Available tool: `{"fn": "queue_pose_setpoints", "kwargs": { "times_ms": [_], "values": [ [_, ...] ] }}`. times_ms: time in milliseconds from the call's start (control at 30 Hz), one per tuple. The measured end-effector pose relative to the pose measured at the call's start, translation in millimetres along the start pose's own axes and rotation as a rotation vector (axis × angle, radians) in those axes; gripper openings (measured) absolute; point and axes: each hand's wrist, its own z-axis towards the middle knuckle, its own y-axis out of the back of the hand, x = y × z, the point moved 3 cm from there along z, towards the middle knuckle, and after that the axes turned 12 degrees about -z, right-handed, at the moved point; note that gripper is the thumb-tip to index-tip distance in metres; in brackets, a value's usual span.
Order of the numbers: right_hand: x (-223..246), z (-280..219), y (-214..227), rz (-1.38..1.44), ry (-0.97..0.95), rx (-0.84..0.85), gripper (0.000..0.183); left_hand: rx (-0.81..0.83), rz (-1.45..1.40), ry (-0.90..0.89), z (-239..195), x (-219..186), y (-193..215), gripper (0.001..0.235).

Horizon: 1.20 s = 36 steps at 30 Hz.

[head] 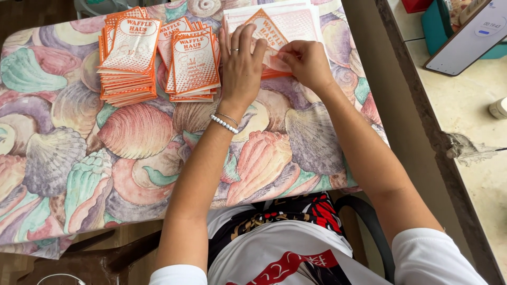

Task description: The person folds multiple orange and white printed paper sheets by hand on a table, then stacks them into neat piles. The person repeats the folding and stacking process for several sheets throughout the clip.

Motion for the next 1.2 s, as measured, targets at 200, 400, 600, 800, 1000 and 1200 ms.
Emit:
{"fn": "queue_pose_setpoints", "kwargs": {
  "times_ms": [200, 400, 600, 800, 1000, 1200],
  "values": [
    [-16.6, 4.5, -2.6, 0.013, 0.094, -0.172, 0.011, 0.106, 0.035, -0.101, -4.0, 2.5, -3.2, 0.013],
    [-12.2, 2.5, -1.0, 0.059, 0.051, -0.124, 0.006, 0.139, -0.096, 0.053, 4.5, 4.4, -9.6, 0.052],
    [-3.5, -1.5, 1.7, 0.048, 0.016, -0.005, 0.01, 0.125, -0.086, 0.094, 13.3, 0.9, -9.7, 0.032],
    [2.5, -3.3, 0.7, -0.196, 0.391, -0.171, 0.01, -0.104, -0.088, 0.14, -2.5, 0.6, 7.1, 0.036],
    [51.2, -72.7, 31.0, -0.551, 0.898, -0.521, 0.018, -0.485, -1.071, 0.767, -76.9, -14.2, 63.4, 0.065],
    [133.2, -196.5, 15.9, -0.661, 1.2, -0.136, 0.04, -0.132, -1.95, 1.481, -86.7, -33.4, 126.8, 0.089]
  ]
}}
